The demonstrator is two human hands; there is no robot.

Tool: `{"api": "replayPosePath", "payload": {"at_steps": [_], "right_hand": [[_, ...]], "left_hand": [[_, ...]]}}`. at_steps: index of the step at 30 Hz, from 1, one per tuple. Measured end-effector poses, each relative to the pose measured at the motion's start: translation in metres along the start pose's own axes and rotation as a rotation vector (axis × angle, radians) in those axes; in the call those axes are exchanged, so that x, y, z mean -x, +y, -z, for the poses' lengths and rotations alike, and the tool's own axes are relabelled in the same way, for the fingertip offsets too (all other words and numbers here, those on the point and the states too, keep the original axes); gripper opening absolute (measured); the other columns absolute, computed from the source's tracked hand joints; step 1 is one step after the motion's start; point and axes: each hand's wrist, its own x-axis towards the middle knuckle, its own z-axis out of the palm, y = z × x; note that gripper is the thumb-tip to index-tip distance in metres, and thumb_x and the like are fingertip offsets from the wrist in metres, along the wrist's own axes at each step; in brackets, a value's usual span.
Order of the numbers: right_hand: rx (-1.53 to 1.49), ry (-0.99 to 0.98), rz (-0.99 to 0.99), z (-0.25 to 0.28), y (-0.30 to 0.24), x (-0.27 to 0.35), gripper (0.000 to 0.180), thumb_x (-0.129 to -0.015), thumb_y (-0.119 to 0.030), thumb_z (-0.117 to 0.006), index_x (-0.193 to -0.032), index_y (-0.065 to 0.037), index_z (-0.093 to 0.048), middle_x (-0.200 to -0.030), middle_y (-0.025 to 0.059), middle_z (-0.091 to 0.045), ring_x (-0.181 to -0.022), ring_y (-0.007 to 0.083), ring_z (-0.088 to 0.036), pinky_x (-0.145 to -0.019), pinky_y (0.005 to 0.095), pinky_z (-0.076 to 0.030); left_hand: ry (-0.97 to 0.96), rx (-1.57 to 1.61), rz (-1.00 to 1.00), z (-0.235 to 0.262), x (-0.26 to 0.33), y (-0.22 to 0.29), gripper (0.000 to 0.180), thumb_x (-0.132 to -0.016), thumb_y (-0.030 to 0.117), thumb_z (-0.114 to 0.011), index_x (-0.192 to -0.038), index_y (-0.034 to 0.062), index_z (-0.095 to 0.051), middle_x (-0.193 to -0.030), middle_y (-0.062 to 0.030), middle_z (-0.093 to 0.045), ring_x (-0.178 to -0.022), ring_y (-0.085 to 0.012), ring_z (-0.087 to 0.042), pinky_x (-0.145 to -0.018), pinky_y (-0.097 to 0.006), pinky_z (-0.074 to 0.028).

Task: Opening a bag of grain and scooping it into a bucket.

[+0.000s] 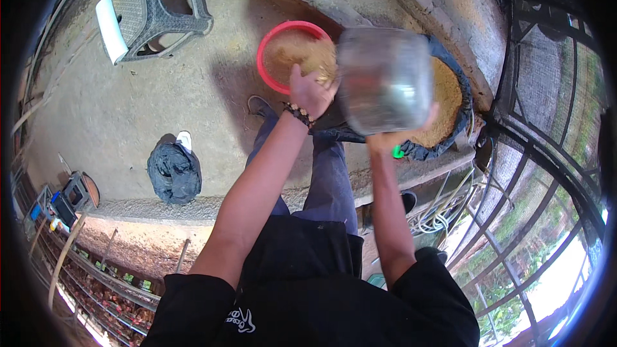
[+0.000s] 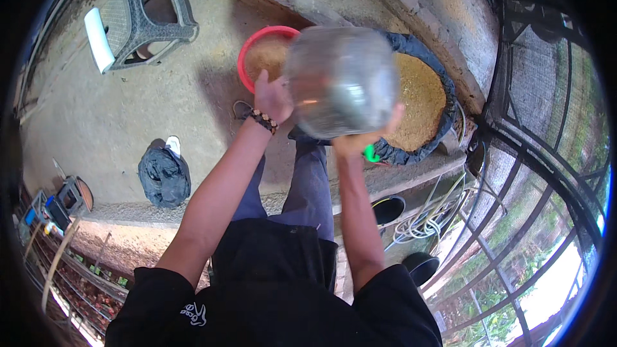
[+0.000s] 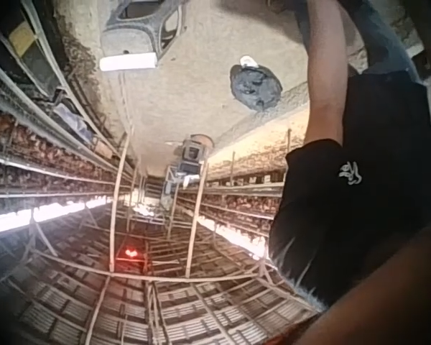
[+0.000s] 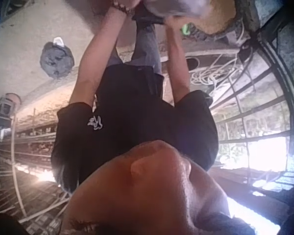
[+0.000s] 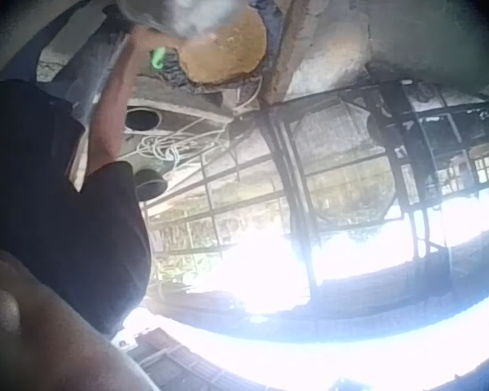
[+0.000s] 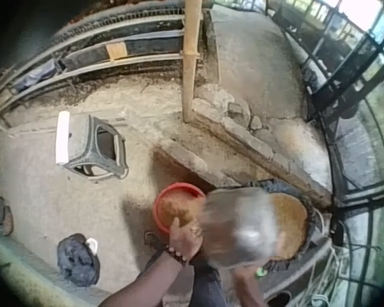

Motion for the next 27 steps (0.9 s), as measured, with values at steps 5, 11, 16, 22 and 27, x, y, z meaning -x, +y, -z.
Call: {"api": "replayPosePath", "payload": {"at_steps": [5, 11, 16, 22, 27], "right_hand": [[0.623, -0.311, -0.446, 0.087, 0.118, -0.054, 0.095, -0.071, -0.011, -0.067, -0.144, -0.009, -0.006, -0.121, 0.0298, -0.05, -0.102, 0.0486, -0.055, -0.092, 0.052, -0.042], [0.818, -0.535, -0.777, 0.083, 0.204, -0.041, 0.101, -0.074, -0.013, -0.066, -0.143, -0.009, 0.007, -0.112, 0.0297, -0.058, -0.095, 0.0453, -0.06, -0.084, 0.0503, -0.047], [0.475, -0.633, -0.874, 0.014, 0.225, 0.004, 0.105, -0.072, -0.01, -0.06, -0.138, 0.0, 0.021, -0.1, 0.0309, -0.059, -0.091, 0.0382, -0.062, -0.085, 0.0438, -0.047], [-0.283, -0.675, -1.329, 0.001, 0.223, 0.03, 0.081, -0.071, -0.003, -0.053, -0.132, 0.0, 0.0, -0.071, 0.0106, -0.05, -0.052, 0.018, -0.05, -0.043, 0.0325, -0.042], [-0.586, -0.876, -1.517, 0.016, 0.24, 0.02, 0.05, -0.071, 0.0, -0.057, -0.11, -0.008, -0.027, -0.066, 0.0043, -0.044, -0.047, 0.0114, -0.041, -0.038, 0.0255, -0.034]], "left_hand": [[0.492, -0.092, -0.365, 0.015, -0.015, 0.006, 0.076, -0.092, 0.056, -0.036, -0.147, 0.0083, -0.013, -0.149, -0.0181, -0.018, -0.13, -0.0372, -0.037, -0.106, -0.046, -0.034], [0.697, -0.374, -0.488, 0.043, -0.022, 0.002, 0.079, -0.09, 0.051, -0.045, -0.149, 0.0165, -0.005, -0.152, -0.0181, -0.005, -0.125, -0.0358, -0.044, -0.106, -0.043, -0.034], [0.626, -0.44, -0.345, 0.035, -0.021, -0.032, 0.075, -0.09, 0.048, -0.047, -0.146, 0.0097, -0.015, -0.149, -0.0205, -0.018, -0.123, -0.0329, -0.046, -0.105, -0.04, -0.035], [0.48, -0.781, -0.252, 0.018, -0.03, -0.078, 0.06, -0.094, 0.043, -0.042, -0.137, 0.0031, -0.036, -0.137, -0.017, -0.043, -0.127, -0.027, -0.043, -0.107, -0.038, -0.03], [0.478, -0.963, -0.2, 0.011, -0.042, -0.107, 0.061, -0.093, 0.045, -0.042, -0.138, 0.0042, -0.036, -0.14, -0.0139, -0.042, -0.129, -0.0267, -0.04, -0.109, -0.038, -0.026]]}}
